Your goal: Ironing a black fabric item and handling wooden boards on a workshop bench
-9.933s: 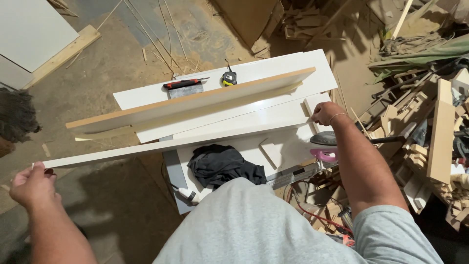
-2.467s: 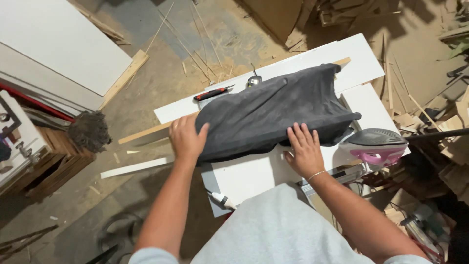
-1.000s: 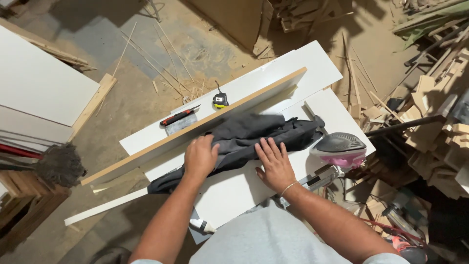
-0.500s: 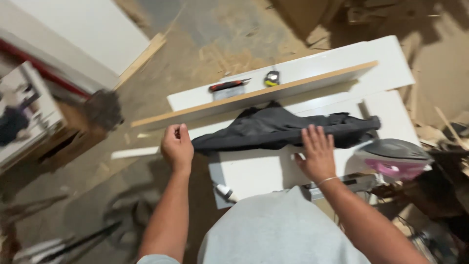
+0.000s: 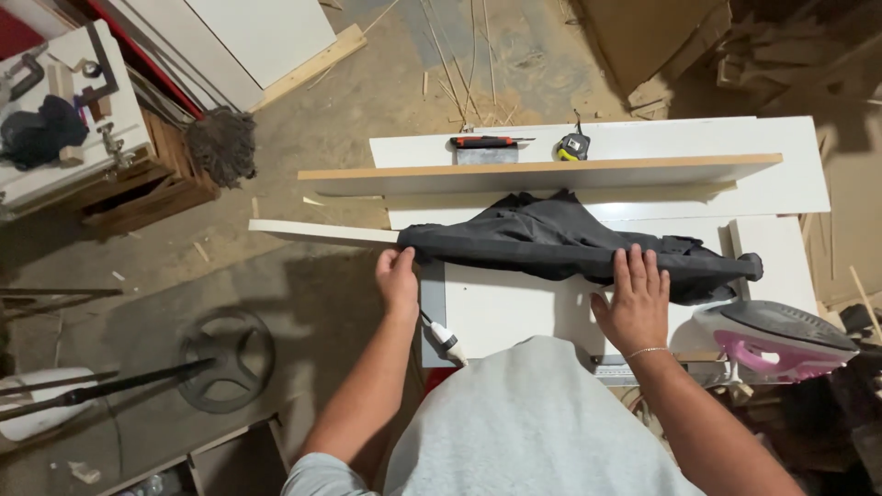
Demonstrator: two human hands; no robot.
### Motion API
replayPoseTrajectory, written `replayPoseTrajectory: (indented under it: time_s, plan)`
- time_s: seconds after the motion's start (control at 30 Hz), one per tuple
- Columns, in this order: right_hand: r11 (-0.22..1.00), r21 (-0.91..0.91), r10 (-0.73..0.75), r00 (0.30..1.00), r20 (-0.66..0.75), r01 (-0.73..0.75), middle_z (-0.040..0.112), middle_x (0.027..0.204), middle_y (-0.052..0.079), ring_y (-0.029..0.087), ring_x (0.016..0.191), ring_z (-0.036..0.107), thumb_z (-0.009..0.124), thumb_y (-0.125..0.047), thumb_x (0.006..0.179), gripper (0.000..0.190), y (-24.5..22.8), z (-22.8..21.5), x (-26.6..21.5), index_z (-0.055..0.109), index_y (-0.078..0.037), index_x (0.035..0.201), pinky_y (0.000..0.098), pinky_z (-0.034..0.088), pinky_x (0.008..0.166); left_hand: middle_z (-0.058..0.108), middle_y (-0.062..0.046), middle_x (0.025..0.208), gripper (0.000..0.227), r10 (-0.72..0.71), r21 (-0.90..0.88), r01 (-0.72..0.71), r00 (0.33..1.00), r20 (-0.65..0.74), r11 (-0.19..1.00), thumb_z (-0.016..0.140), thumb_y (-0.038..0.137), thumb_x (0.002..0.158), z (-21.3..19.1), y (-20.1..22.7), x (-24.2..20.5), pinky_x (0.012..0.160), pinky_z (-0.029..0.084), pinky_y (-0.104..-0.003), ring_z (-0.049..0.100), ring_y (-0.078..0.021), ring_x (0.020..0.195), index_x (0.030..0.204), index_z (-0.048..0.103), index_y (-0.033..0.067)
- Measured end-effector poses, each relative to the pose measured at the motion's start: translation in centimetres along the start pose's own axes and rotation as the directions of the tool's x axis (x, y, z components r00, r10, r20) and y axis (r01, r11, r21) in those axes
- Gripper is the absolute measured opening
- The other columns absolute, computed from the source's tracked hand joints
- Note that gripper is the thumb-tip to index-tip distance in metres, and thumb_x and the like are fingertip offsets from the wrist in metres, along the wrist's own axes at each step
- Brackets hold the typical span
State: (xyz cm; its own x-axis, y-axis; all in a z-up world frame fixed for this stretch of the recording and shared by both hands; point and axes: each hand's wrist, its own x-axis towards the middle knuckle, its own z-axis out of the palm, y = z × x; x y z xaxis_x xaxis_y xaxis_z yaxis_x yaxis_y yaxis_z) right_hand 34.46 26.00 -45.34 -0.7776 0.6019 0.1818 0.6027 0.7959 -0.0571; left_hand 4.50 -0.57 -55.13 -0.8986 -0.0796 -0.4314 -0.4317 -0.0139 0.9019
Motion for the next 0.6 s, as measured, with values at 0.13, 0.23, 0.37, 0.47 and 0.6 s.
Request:
replayPoseTrajectory:
  time_s: [0.13,0.23,0.37,0.47,0.6]
  plan:
    - [1.000,-0.025,0.013,0.999,0.036,-0.012,0.033,0.169,0.009,0.033,0.156,0.028,0.071,-0.046,0.072,0.100,-0.1,-0.4,0.1,0.037,-0.016,0.162,0.0556,0.026,0.124,0.055,0.002,0.074,0.008,0.089,-0.080,-0.091,0.996,-0.028,0.993,0.075,0.014,0.081,0.4,0.2,0.2,0.063,0.037,-0.022,0.049,-0.0090,0.069,0.085,0.067,0.0150]
    - [0.999,-0.031,0.020,0.998,0.053,-0.019,0.030,0.170,0.009,0.032,0.156,0.026,0.071,-0.046,0.073,0.102,-0.1,-0.4,-0.1,0.034,-0.017,0.163,0.0549,0.026,0.124,0.057,0.001,0.088,0.011,0.113,-0.196,-0.126,0.991,-0.072,0.972,0.070,0.015,0.084,-0.9,1.0,-0.1,0.076,0.037,-0.024,0.049,-0.0108,0.082,0.095,0.067,0.0142]
    - [0.999,-0.014,0.040,0.997,0.071,-0.040,0.029,0.170,0.009,0.032,0.157,0.025,0.071,-0.047,0.073,0.102,-0.2,-0.4,0.0,0.033,-0.017,0.163,0.0551,0.024,0.124,0.054,0.001,0.091,0.011,0.137,-0.158,-0.143,0.989,-0.049,0.977,0.067,0.016,0.089,-1.0,0.5,0.2,0.079,0.037,-0.024,0.046,-0.0114,0.087,0.098,0.064,0.0123]
    - [0.999,-0.026,0.049,0.995,0.085,-0.046,0.028,0.171,0.008,0.032,0.157,0.023,0.069,-0.047,0.075,0.101,-0.2,-0.3,0.0,0.031,-0.017,0.164,0.0540,0.023,0.125,0.056,-0.002,0.101,0.031,0.105,-0.070,-0.103,0.994,0.028,0.992,0.076,0.037,0.093,-0.3,3.1,-2.1,0.086,0.039,-0.029,0.048,-0.0136,0.096,0.107,0.063,0.0122]
    - [0.998,-0.032,0.055,0.992,0.111,-0.051,0.026,0.171,0.008,0.032,0.158,0.021,0.068,-0.049,0.075,0.102,-0.1,-0.1,0.0,0.029,-0.018,0.164,0.0540,0.022,0.125,0.059,-0.004,0.087,0.037,0.193,0.036,-0.200,0.971,0.144,0.979,0.089,0.027,0.083,0.5,4.7,-3.5,0.079,0.046,-0.032,0.052,-0.0157,0.085,0.095,0.059,0.0089]
